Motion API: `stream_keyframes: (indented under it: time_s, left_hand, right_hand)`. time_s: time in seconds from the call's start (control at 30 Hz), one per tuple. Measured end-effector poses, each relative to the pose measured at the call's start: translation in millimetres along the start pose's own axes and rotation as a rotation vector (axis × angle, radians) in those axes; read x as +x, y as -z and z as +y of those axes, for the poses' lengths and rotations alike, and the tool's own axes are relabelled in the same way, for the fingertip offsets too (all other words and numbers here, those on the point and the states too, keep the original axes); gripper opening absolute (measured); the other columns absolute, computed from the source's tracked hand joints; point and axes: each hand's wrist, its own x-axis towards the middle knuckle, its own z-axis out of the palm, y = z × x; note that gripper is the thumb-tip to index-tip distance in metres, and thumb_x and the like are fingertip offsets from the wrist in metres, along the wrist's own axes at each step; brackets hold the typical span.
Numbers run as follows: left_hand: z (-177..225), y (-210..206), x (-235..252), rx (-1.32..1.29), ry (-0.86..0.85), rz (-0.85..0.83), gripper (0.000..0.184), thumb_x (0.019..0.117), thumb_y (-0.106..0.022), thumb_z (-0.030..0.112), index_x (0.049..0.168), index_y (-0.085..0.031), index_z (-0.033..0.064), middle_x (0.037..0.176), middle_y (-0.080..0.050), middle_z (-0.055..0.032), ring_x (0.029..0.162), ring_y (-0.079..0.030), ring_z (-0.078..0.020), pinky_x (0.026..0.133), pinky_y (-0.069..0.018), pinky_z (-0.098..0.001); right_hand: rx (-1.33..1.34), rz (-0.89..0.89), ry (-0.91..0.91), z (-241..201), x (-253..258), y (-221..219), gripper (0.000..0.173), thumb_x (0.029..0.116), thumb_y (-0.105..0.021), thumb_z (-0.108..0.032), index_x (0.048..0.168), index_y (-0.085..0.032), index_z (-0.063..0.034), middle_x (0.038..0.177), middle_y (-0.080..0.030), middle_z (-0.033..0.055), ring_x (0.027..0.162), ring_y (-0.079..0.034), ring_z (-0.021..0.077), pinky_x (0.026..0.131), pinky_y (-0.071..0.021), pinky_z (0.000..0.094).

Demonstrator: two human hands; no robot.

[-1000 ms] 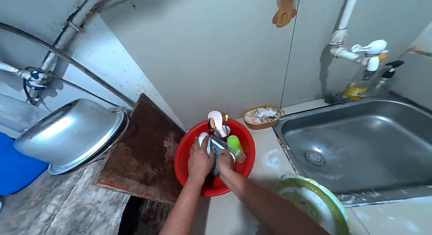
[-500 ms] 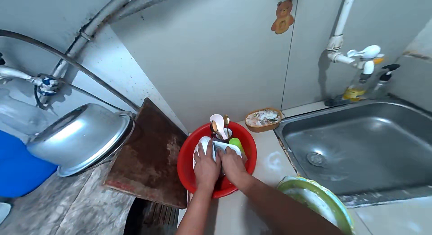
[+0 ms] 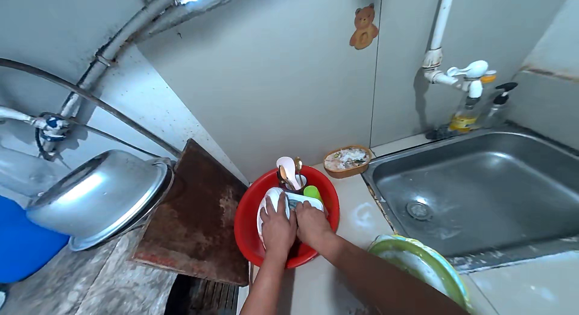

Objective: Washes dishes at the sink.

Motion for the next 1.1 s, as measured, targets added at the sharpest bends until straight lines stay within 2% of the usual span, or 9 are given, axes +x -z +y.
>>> stream_keyframes:
  time_s: [0.17,0.37,0.47,0.57,0.7,0.83,0.93,1.0,1.1]
  left_hand:
    - [3,4,2,-0.008,0.019,-0.024,0.057,0.1030,-0.049,0.052,0.157,-0.038,0.0397,0.167,-0.027,-0.0164,0.146,-0.037,-0.0436,0.101,-0.0496,-0.0571]
    - [1,-4,1,-0.029,0.009,0.045,0.055,0.1023,-0.049,0.053,0.155,-0.042,0.0387,0.165,-0.029,-0.0176,0.143,-0.040,-0.0447,0.099,-0.0514,-0.0568]
    - [2,0,1,-0.040,0.010,0.001,0.062,0.1020,-0.047,0.056,0.160,-0.035,0.0359,0.167,-0.024,-0.0182,0.148,-0.033,-0.0450,0.106,-0.0452,-0.0601]
    - [-3,-2,-1,-0.098,-0.048,-0.002,0.081,0.0989,-0.050,0.059,0.165,-0.022,0.0223,0.169,-0.016,-0.0230,0.152,-0.022,-0.0478,0.114,-0.0310,-0.0683]
    - [-14,-9,-9,-0.211,-0.100,0.022,0.090,0.0937,-0.063,0.057,0.163,-0.027,0.0108,0.165,-0.021,-0.0297,0.150,-0.026,-0.0512,0.115,-0.0276,-0.0716]
    - [-6,-1,-24,-0.234,-0.185,0.140,0.084,0.0963,-0.059,0.054,0.159,-0.035,0.0043,0.163,-0.022,-0.0332,0.149,-0.024,-0.0536,0.117,-0.0234,-0.0714]
    - [34,6,-63,-0.326,-0.443,0.251,0.055,0.1019,-0.052,0.038,0.142,-0.056,0.0014,0.140,-0.058,-0.0226,0.128,-0.058,-0.0386,0.106,-0.0485,-0.0555]
    - [68,1,-100,-0.294,-0.539,0.036,0.041,0.1030,-0.053,0.037,0.126,-0.070,0.0077,0.114,-0.073,-0.0108,0.101,-0.072,-0.0245,0.088,-0.0603,-0.0464]
    - [100,-21,-131,-0.119,-0.370,-0.484,0.061,0.0967,-0.060,0.056,0.138,-0.061,0.0108,0.121,-0.070,-0.0119,0.101,-0.071,-0.0291,0.089,-0.0575,-0.0524]
  right_hand:
    - [0.043,-0.039,-0.059,-1,-8,2,0.045,0.0981,-0.055,-0.019,0.138,-0.046,0.0003,0.118,-0.067,0.0213,0.113,-0.068,0.0367,0.092,-0.0549,0.0535]
    - [0.053,-0.094,-0.087,2,-9,-1,0.057,0.1003,-0.053,-0.022,0.150,-0.033,-0.0013,0.117,-0.067,0.0225,0.113,-0.068,0.0390,0.095,-0.0540,0.0547]
    - [0.064,-0.109,-0.091,1,-11,-2,0.053,0.1015,-0.051,-0.017,0.148,-0.034,0.0018,0.119,-0.067,0.0247,0.113,-0.068,0.0407,0.095,-0.0543,0.0555]
    - [0.084,-0.089,-0.010,10,-22,10,0.050,0.1039,-0.053,-0.023,0.145,-0.042,0.0038,0.125,-0.065,0.0258,0.118,-0.065,0.0410,0.098,-0.0521,0.0571]
    - [0.077,0.165,0.200,66,-42,43,0.050,0.1028,-0.061,-0.037,0.143,-0.056,-0.0060,0.133,-0.064,0.0188,0.126,-0.060,0.0363,0.108,-0.0435,0.0579]
    - [-0.049,0.056,0.029,160,-72,72,0.047,0.0955,-0.072,-0.037,0.129,-0.065,-0.0043,0.124,-0.066,0.0208,0.119,-0.062,0.0400,0.103,-0.0456,0.0619]
    - [-0.168,-0.229,-0.123,223,-96,55,0.062,0.0831,-0.083,-0.045,0.124,-0.065,-0.0026,0.122,-0.065,0.0239,0.111,-0.064,0.0437,0.092,-0.0504,0.0650]
    - [-0.181,-0.307,-0.192,244,-111,41,0.069,0.0816,-0.086,-0.040,0.133,-0.060,-0.0011,0.131,-0.061,0.0259,0.117,-0.062,0.0459,0.094,-0.0506,0.0652]
    - [-0.068,-0.269,-0.227,265,-125,35,0.046,0.0984,-0.068,-0.032,0.132,-0.060,-0.0023,0.128,-0.063,0.0241,0.119,-0.062,0.0437,0.097,-0.0502,0.0622]
